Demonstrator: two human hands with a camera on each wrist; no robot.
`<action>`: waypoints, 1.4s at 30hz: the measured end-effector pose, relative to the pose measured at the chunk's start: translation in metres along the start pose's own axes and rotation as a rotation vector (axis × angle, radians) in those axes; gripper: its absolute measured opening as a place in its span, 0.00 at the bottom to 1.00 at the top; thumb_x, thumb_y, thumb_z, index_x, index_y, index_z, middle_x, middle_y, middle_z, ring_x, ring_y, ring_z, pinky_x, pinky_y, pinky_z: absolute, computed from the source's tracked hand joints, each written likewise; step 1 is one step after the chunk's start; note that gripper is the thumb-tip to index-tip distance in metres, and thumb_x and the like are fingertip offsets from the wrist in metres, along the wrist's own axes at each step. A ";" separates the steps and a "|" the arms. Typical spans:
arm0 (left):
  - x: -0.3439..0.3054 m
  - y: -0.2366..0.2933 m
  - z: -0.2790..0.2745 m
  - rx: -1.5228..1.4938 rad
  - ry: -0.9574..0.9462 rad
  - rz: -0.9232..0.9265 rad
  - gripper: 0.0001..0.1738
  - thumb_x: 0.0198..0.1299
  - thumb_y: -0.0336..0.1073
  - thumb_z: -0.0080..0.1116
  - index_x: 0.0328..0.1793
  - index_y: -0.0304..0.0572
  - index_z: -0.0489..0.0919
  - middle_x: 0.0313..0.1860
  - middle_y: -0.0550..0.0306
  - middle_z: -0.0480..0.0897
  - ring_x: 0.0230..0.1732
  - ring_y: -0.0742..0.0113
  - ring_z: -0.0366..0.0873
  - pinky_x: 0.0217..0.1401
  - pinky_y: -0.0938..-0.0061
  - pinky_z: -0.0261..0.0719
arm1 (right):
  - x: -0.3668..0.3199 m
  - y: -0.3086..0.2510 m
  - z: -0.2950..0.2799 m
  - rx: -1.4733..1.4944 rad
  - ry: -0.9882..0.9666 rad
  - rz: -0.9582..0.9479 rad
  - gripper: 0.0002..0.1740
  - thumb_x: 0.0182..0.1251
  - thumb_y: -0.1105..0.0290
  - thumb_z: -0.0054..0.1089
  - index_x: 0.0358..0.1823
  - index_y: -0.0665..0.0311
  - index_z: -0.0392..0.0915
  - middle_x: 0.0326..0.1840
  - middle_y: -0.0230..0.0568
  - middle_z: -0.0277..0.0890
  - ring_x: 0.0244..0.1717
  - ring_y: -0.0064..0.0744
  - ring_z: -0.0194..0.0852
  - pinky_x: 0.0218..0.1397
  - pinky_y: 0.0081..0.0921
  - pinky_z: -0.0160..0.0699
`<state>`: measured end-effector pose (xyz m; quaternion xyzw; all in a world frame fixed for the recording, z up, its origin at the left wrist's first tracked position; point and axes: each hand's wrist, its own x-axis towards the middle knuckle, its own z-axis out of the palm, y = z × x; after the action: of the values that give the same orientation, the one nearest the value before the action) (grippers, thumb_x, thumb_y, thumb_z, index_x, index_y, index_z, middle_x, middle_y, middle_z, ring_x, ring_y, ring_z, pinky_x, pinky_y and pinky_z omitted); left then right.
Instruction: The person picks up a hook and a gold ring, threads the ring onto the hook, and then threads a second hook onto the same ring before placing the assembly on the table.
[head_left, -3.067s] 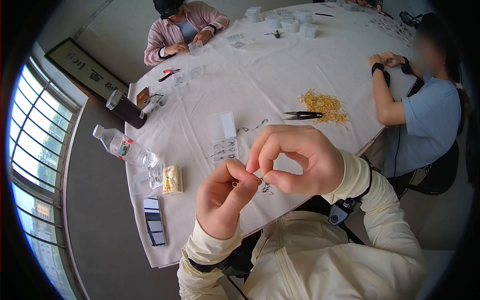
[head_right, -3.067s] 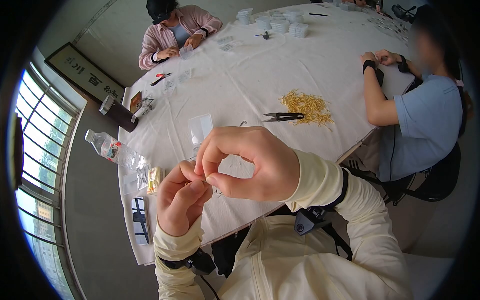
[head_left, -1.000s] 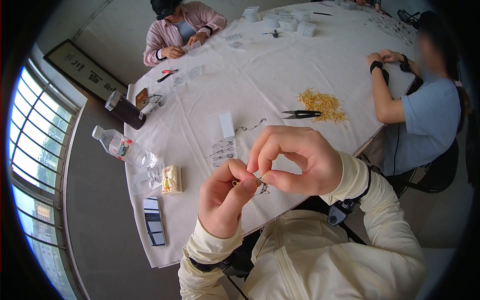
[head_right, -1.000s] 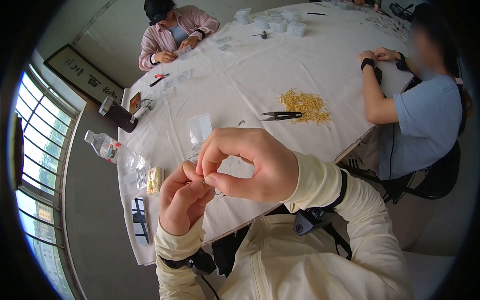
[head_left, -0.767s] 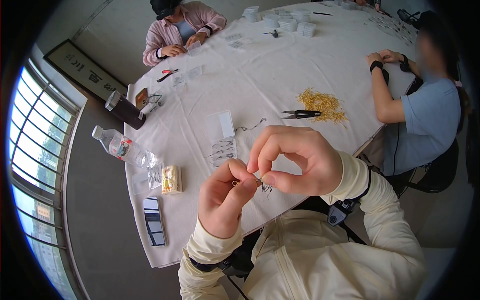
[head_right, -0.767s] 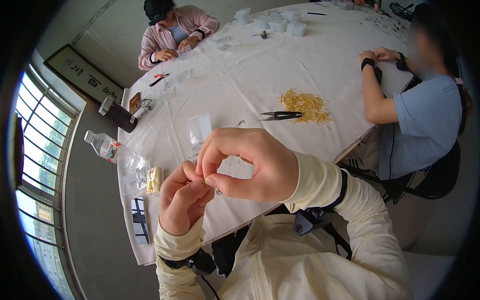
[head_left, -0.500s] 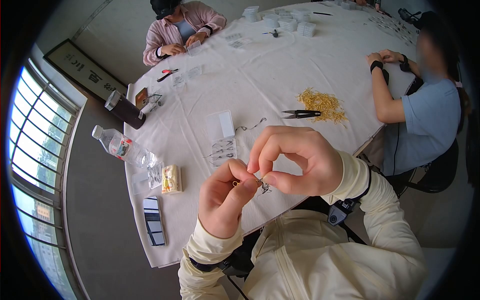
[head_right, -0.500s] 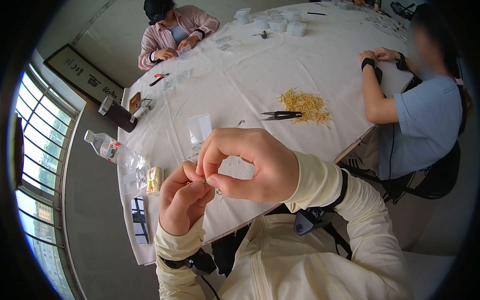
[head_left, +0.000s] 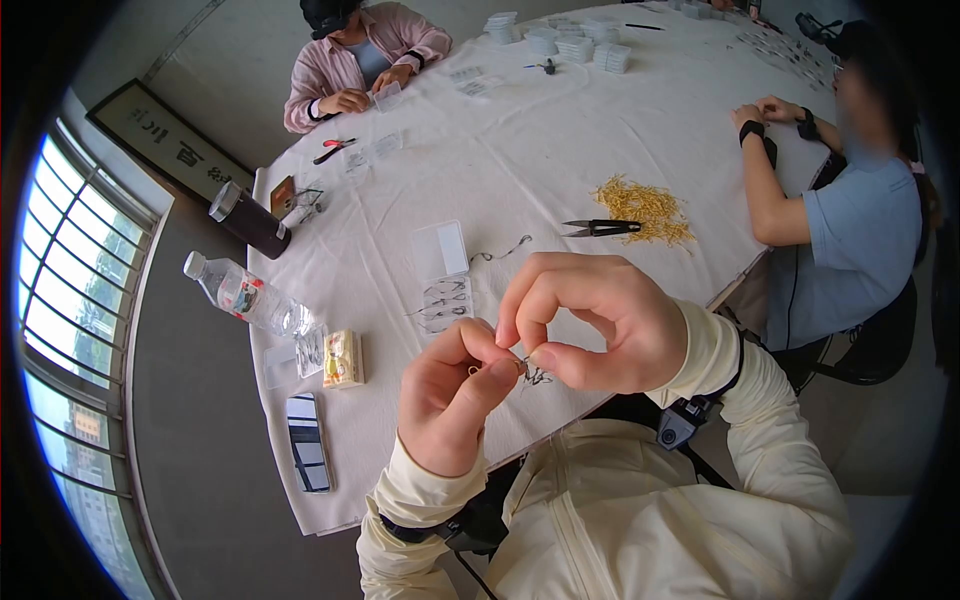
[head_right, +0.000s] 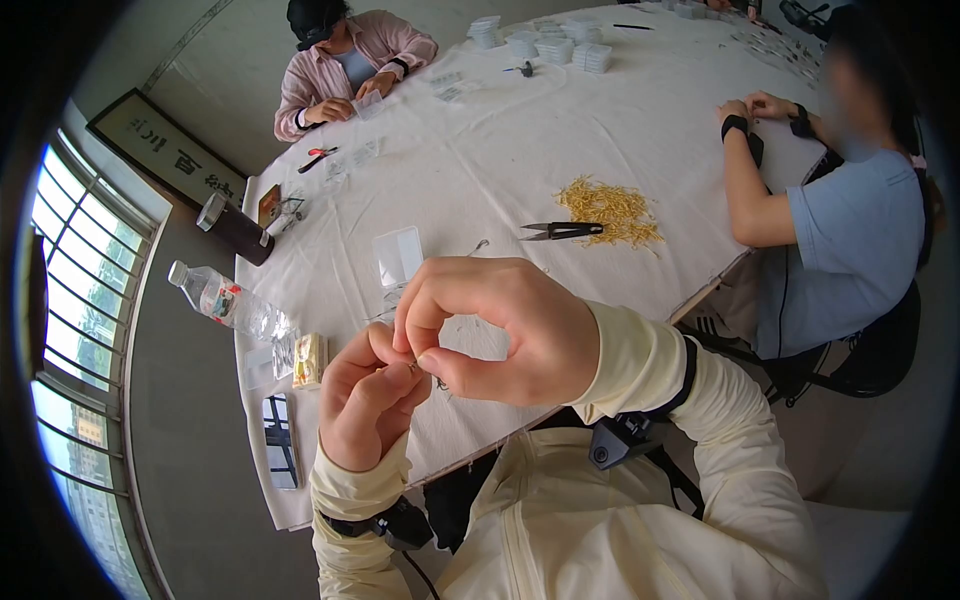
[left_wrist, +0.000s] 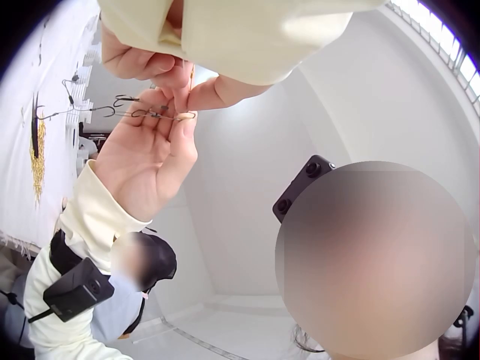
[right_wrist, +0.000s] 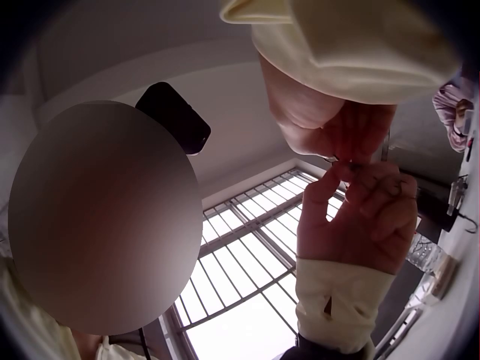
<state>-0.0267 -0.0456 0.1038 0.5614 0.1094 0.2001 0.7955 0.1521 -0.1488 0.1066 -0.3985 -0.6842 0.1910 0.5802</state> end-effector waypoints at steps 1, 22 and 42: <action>0.000 0.000 0.000 0.002 0.000 0.004 0.03 0.64 0.27 0.56 0.39 0.35 0.76 0.38 0.62 0.76 0.40 0.77 0.69 0.47 0.80 0.66 | 0.000 0.000 0.000 0.000 0.000 0.000 0.05 0.57 0.81 0.58 0.34 0.65 0.75 0.43 0.42 0.77 0.43 0.31 0.76 0.50 0.28 0.74; 0.012 -0.013 -0.023 -0.051 -0.012 0.087 0.04 0.68 0.28 0.54 0.44 0.34 0.75 0.36 0.64 0.75 0.29 0.83 0.61 0.32 0.84 0.57 | -0.001 0.095 -0.030 -0.622 0.041 0.168 0.05 0.57 0.72 0.66 0.35 0.60 0.81 0.35 0.32 0.76 0.42 0.34 0.75 0.49 0.31 0.74; 0.030 -0.039 -0.050 0.428 0.327 0.408 0.04 0.63 0.22 0.56 0.40 0.36 0.74 0.35 0.63 0.75 0.32 0.80 0.67 0.37 0.84 0.66 | 0.022 0.070 0.024 -0.430 0.208 -0.054 0.08 0.48 0.80 0.68 0.29 0.59 0.81 0.28 0.29 0.73 0.33 0.29 0.69 0.36 0.26 0.72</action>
<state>-0.0120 -0.0014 0.0513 0.6866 0.1604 0.4151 0.5750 0.1520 -0.0843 0.0637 -0.5119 -0.6561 -0.0168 0.5542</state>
